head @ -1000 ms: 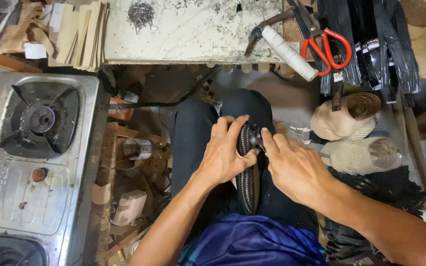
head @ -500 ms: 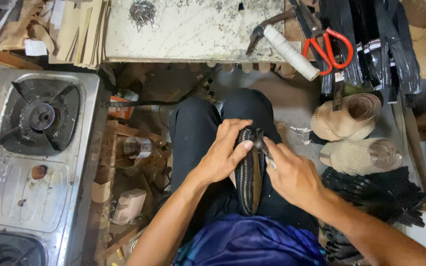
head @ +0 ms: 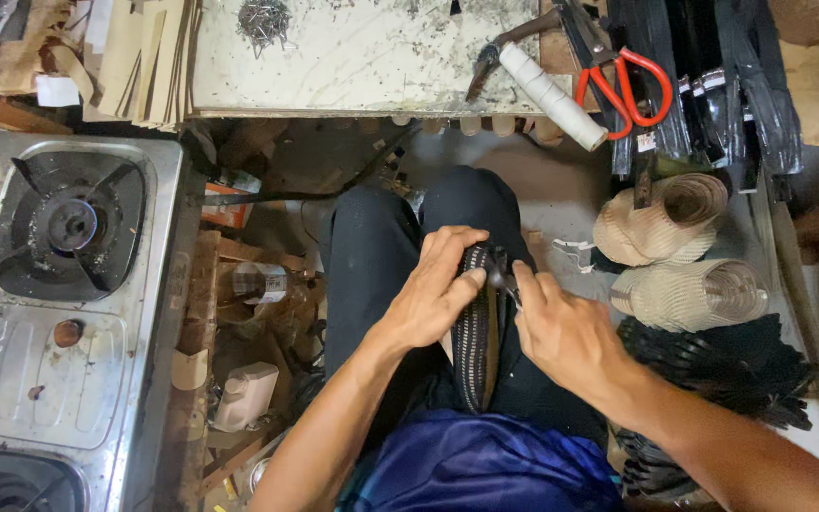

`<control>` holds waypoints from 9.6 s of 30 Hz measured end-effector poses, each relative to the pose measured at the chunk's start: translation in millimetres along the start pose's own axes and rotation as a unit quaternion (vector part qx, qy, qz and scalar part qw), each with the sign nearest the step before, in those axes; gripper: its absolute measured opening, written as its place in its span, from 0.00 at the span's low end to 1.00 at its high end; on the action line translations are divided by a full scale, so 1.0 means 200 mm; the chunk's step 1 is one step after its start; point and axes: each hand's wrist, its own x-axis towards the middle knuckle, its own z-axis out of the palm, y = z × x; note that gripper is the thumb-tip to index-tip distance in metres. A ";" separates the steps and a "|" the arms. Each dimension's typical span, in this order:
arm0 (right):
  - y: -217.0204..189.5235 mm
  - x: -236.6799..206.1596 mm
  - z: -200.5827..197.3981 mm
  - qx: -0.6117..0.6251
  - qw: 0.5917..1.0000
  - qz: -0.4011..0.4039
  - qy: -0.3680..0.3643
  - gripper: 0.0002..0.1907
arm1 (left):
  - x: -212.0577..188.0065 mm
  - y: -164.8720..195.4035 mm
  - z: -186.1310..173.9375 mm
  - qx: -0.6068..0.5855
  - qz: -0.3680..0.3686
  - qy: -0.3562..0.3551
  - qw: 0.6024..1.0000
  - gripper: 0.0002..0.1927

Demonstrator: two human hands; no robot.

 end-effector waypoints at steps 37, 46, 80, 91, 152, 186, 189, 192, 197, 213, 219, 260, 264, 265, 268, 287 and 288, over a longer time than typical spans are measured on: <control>-0.02 -0.15 -0.18 0.167 0.985 -0.032 -0.042 0.17 | -0.04 0.07 0.02 -0.036 -0.039 0.040 0.998 0.16; -0.04 -0.05 -0.06 0.193 0.975 -0.074 0.079 0.10 | -0.02 -0.07 0.07 -0.158 -0.073 0.099 0.980 0.21; -0.10 -0.01 0.05 0.252 0.963 -0.077 0.055 0.16 | -0.13 0.11 -0.11 -0.114 0.010 0.245 0.963 0.16; -0.32 0.17 -0.05 0.417 0.894 0.071 -0.148 0.20 | -0.28 0.14 -0.33 0.153 0.089 0.277 0.944 0.14; -0.41 0.00 0.13 0.269 0.957 -0.103 -0.031 0.23 | -0.41 0.30 -0.32 0.214 -0.042 0.148 0.965 0.16; -0.60 0.09 0.08 0.227 0.954 -0.182 -0.074 0.20 | -0.63 0.06 -0.42 0.106 0.041 0.232 0.966 0.17; -0.61 0.09 0.04 0.225 0.952 -0.191 -0.082 0.20 | -0.69 0.08 -0.42 0.090 0.032 0.237 0.967 0.14; -0.58 0.13 0.06 0.233 0.954 -0.154 -0.113 0.17 | -0.64 -0.01 -0.41 0.019 -0.033 0.254 0.966 0.12; -0.50 0.17 0.18 0.312 0.931 -0.078 -0.175 0.17 | -0.59 -0.13 -0.39 -0.185 -0.258 0.298 0.900 0.15; -0.24 0.14 0.11 0.631 0.620 0.187 -0.428 0.21 | -0.50 0.17 -0.39 0.139 0.104 0.157 0.972 0.19; -0.23 0.13 0.11 0.635 0.626 0.196 -0.408 0.21 | -0.48 0.15 -0.39 0.140 0.106 0.158 0.972 0.18; -0.29 0.41 -0.05 0.336 0.907 0.029 -0.252 0.16 | -0.55 -0.29 -0.32 -0.044 0.000 0.214 0.976 0.13; -0.32 0.09 0.18 0.328 0.927 0.000 -0.182 0.13 | -0.54 -0.25 -0.27 -0.023 0.020 0.199 0.980 0.14; -0.33 0.05 0.22 0.328 0.934 -0.034 -0.137 0.13 | -0.55 -0.23 -0.26 -0.014 0.029 0.196 0.980 0.14; -0.37 -0.02 0.24 0.284 0.953 -0.027 -0.099 0.15 | -0.56 -0.17 -0.22 0.025 0.064 0.194 0.979 0.15; -0.42 -0.06 0.29 0.069 0.991 -0.080 -0.085 0.21 | -0.64 -0.09 -0.23 0.195 0.058 0.131 0.970 0.25; -0.41 -0.06 0.30 0.064 0.991 -0.080 -0.084 0.21 | -0.64 -0.08 -0.22 0.219 0.034 0.118 0.968 0.27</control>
